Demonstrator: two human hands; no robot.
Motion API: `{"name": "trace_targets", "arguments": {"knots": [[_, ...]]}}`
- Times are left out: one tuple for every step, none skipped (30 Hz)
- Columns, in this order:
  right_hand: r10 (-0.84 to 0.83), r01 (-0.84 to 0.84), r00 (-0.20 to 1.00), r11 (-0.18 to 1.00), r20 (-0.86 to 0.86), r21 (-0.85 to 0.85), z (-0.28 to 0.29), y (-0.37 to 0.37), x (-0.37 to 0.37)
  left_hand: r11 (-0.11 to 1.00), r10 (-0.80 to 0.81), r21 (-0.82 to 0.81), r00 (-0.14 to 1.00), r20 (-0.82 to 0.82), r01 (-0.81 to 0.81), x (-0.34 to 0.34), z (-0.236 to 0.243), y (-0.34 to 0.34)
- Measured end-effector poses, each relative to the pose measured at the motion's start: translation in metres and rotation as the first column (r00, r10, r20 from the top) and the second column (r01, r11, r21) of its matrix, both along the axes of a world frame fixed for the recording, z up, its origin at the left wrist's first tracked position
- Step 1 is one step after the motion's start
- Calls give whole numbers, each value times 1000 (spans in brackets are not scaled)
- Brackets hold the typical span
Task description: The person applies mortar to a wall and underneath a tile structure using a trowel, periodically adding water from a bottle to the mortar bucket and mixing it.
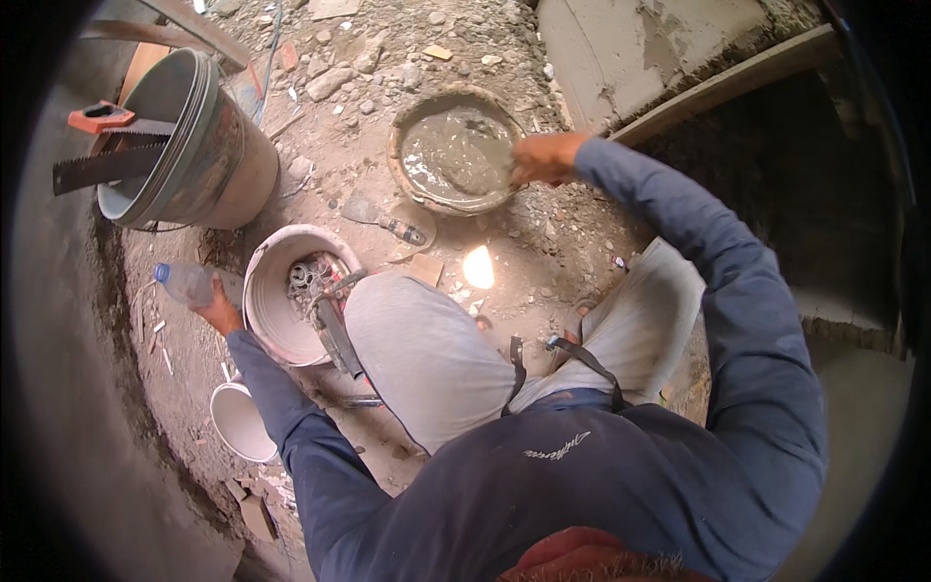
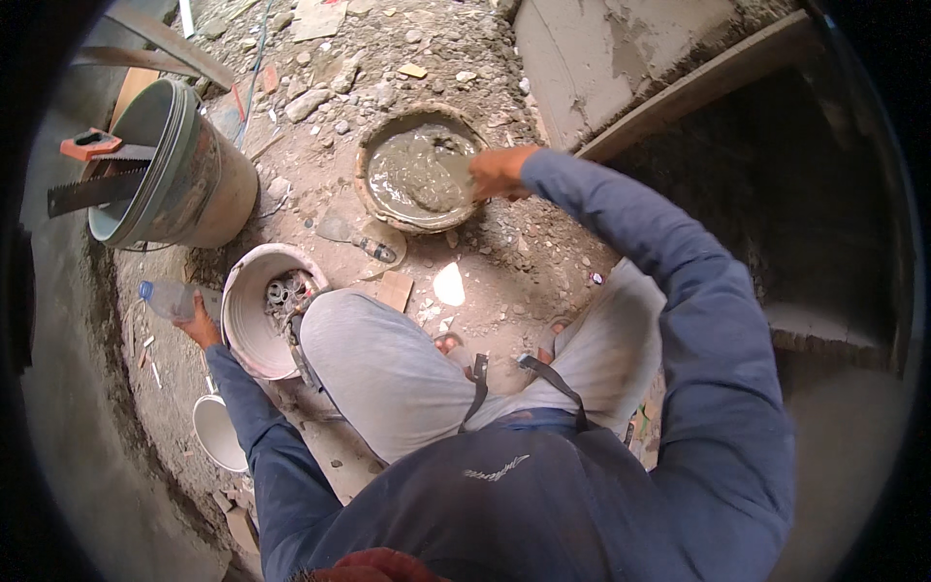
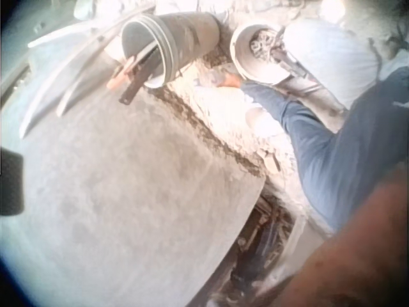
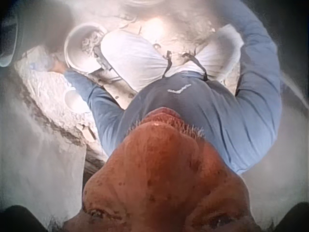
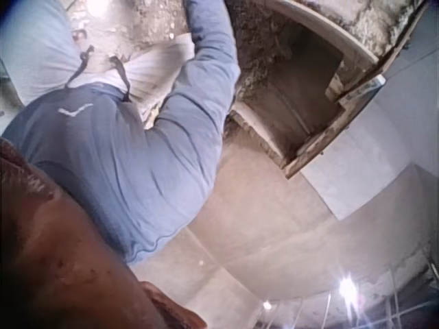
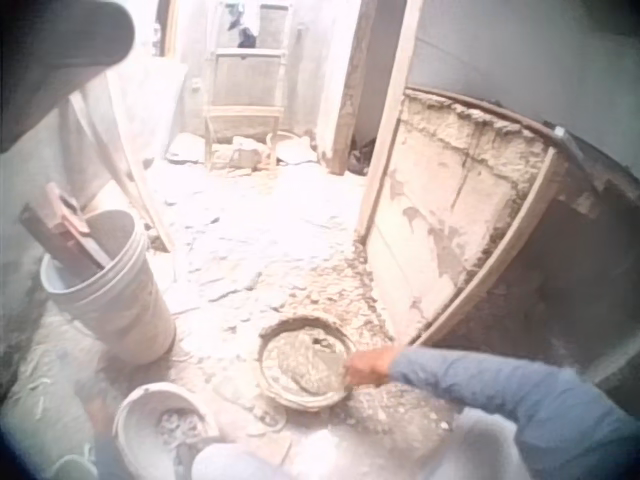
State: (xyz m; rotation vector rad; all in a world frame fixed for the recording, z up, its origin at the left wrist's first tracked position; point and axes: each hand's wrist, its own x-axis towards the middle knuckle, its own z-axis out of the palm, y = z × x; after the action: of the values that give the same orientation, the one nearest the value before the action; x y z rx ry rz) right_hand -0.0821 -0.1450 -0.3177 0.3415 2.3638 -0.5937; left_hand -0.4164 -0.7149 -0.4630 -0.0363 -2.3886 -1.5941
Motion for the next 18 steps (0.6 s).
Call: {"name": "trace_targets", "arguments": {"knots": [[-71, 76, 996, 994, 63, -81, -10, -22, -10, 1000, 5, -11, 1000, -11, -5, -4, -4, -2], [-139, 160, 981, 975, 136, -158, -17, -40, -18, 1000, 5, -24, 1000, -18, -5, -6, -8, -3], [-284, 334, 938, 893, 199, -301, -19, -51, -23, 1000, 12, -24, 1000, -1, -12, -6, -9, -4], [-406, 492, 870, 762, 281, -421, -15, -60, -30, 999, 24, -24, 1000, 15, -24, -5, -9, -5], [-503, 628, 777, 587, 378, -510, -13, -66, -31, 998, 29, -51, 999, 17, -28, -2, -8, -8], [-564, 686, 711, 424, 420, -592, -16, -70, -26, 997, 30, -78, 999, 20, -29, 0, -7, -10], [-610, 717, 638, 249, 469, -652, -17, -73, -20, 999, 27, -18, 999, 30, -26, 2, -8, -12], [-641, 720, 561, 65, 524, -691, -17, -74, -14, 999, 21, 41, 999, 39, -23, 3, -9, -15], [-612, 717, 508, -91, 607, -691, -15, -70, -5, 995, 15, 101, 999, 49, -19, 3, -11, -15], [-601, 711, 507, -114, 618, -694, -12, -64, 1, 998, 19, 58, 1000, 19, -20, 2, -11, -16], [-589, 704, 507, -138, 629, -697, -9, -56, 5, 1000, 22, 15, 1000, -11, -22, 1, -11, -17], [-577, 697, 508, -161, 640, -698, -7, -50, 8, 999, 24, -28, 999, -42, -26, 0, -12, -19], [-674, 715, 555, 88, 487, -693, 10, -48, 9, 1000, 21, -18, 1000, -20, -21, -2, -12, -14], [-644, 636, 700, 364, 310, -680, 9, -38, 10, 1000, 17, -7, 1000, 3, -17, -3, -11, -10], [-371, 295, 902, 904, -223, -310, -11, -27, 17, 1000, 12, 4, 1000, 25, -12, -4, -11, -5], [210, -47, 867, 937, -451, 345, -26, -18, 26, 1000, -3, 14, 1000, 21, 3, -9, -14, 0], [287, -65, 897, 839, -337, 540, -2, -27, 20, 1000, 12, 12, 1000, 15, -12, -10, -16, -13], [345, -79, 861, 816, -374, 572, 13, -32, 18, 1000, 25, 9, 1000, 9, -25, -11, -19, -26]]}}
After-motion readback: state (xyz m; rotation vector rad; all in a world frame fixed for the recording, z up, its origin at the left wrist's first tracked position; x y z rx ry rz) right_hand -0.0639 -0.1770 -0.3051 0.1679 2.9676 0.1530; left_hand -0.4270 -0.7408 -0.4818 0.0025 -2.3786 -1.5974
